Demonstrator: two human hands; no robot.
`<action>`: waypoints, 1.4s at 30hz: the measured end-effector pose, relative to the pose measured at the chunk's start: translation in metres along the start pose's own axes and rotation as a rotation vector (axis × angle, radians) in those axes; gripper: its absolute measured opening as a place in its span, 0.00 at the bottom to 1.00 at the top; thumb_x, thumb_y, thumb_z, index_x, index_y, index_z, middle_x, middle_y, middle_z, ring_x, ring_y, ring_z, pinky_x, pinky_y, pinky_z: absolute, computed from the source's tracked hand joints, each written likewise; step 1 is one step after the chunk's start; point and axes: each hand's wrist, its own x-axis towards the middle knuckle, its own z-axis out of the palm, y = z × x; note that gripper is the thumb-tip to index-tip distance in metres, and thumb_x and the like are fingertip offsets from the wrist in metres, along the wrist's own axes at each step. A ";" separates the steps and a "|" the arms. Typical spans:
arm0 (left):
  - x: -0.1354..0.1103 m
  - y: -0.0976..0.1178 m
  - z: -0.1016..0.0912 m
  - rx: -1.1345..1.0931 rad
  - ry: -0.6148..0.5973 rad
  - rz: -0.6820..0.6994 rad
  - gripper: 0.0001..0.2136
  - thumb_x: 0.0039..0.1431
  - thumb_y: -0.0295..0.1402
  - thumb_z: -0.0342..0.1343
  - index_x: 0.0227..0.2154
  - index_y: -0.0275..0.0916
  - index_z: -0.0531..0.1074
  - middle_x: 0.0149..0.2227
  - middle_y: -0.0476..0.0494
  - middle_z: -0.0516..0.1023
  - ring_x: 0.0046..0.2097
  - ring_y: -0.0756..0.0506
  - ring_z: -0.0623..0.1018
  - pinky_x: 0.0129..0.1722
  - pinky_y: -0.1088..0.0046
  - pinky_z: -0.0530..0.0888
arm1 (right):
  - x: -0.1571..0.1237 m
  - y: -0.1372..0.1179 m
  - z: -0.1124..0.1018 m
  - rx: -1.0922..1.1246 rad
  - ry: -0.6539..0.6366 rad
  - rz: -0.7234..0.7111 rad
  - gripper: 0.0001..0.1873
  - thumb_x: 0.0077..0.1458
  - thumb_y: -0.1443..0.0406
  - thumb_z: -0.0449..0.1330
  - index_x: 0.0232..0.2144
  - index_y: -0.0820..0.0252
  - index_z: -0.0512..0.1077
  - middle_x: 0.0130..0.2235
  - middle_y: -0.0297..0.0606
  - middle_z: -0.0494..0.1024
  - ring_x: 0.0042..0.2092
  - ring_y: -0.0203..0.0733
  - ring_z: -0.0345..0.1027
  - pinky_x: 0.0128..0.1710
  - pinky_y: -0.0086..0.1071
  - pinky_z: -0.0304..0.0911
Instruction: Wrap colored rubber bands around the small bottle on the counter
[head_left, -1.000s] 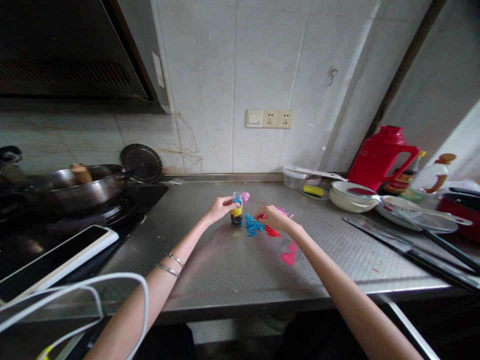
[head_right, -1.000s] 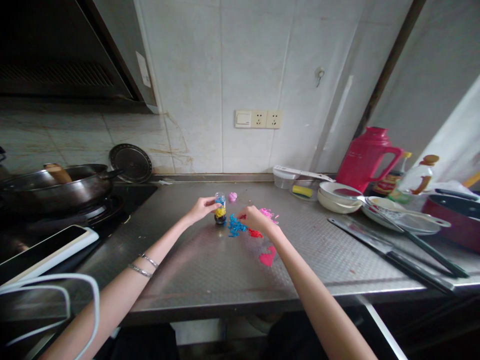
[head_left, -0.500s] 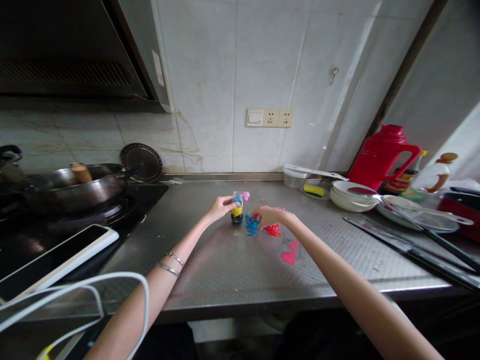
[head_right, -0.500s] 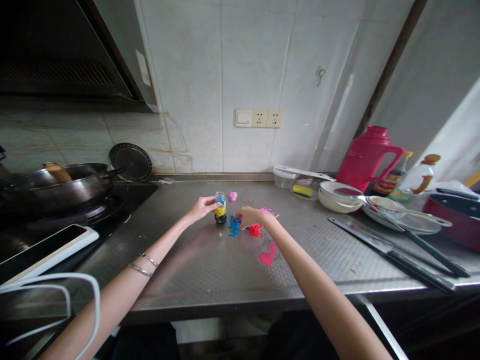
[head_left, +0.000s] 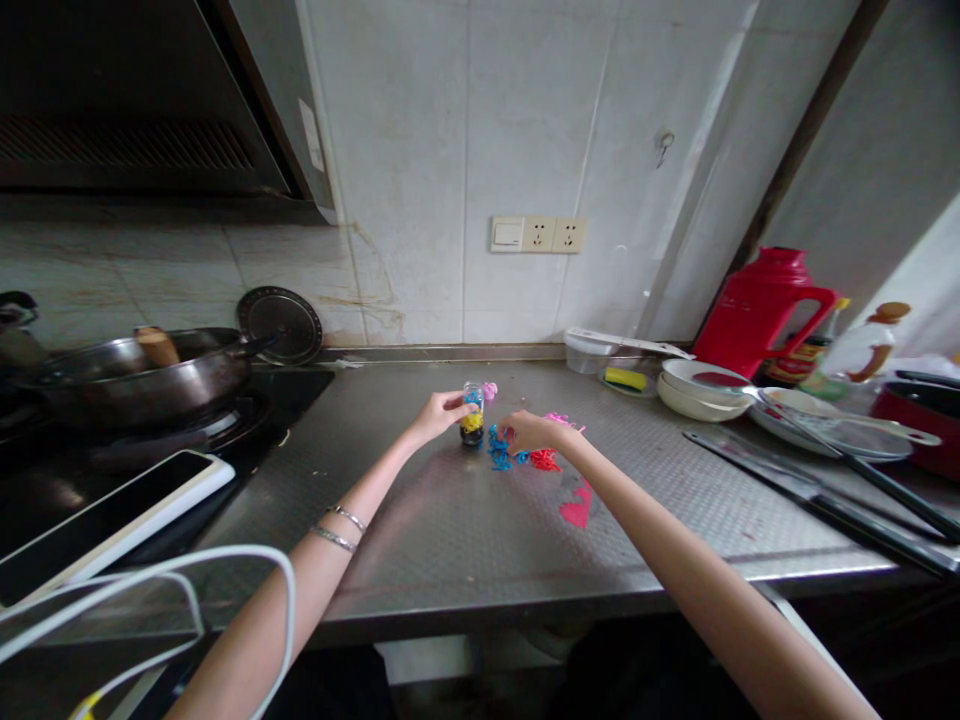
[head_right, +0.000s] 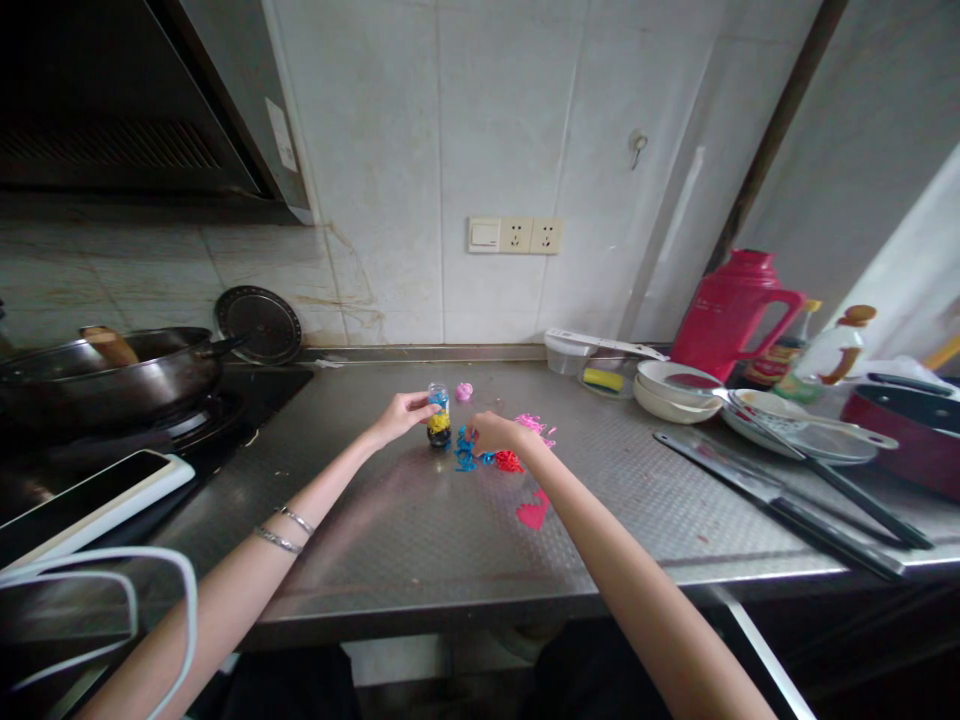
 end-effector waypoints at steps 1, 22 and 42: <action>0.000 0.000 0.000 0.002 -0.001 0.001 0.23 0.45 0.42 0.62 0.42 0.32 0.74 0.41 0.38 0.79 0.39 0.44 0.77 0.38 0.69 0.73 | 0.000 0.000 0.001 0.011 -0.004 -0.015 0.14 0.41 0.69 0.61 0.35 0.56 0.76 0.32 0.34 0.78 0.30 0.35 0.65 0.26 0.23 0.55; 0.001 -0.002 0.000 -0.043 0.007 -0.024 0.23 0.44 0.41 0.63 0.42 0.32 0.74 0.41 0.39 0.79 0.39 0.44 0.77 0.37 0.70 0.73 | 0.001 0.018 -0.028 0.630 0.313 -0.129 0.08 0.40 0.68 0.59 0.26 0.65 0.75 0.21 0.31 0.73 0.24 0.31 0.62 0.24 0.24 0.57; -0.001 0.001 0.001 -0.019 -0.030 -0.028 0.20 0.47 0.40 0.60 0.43 0.33 0.74 0.39 0.41 0.79 0.38 0.46 0.76 0.38 0.70 0.72 | 0.028 -0.044 -0.109 0.132 0.260 -0.189 0.12 0.40 0.73 0.60 0.31 0.64 0.78 0.28 0.35 0.79 0.28 0.32 0.67 0.24 0.21 0.57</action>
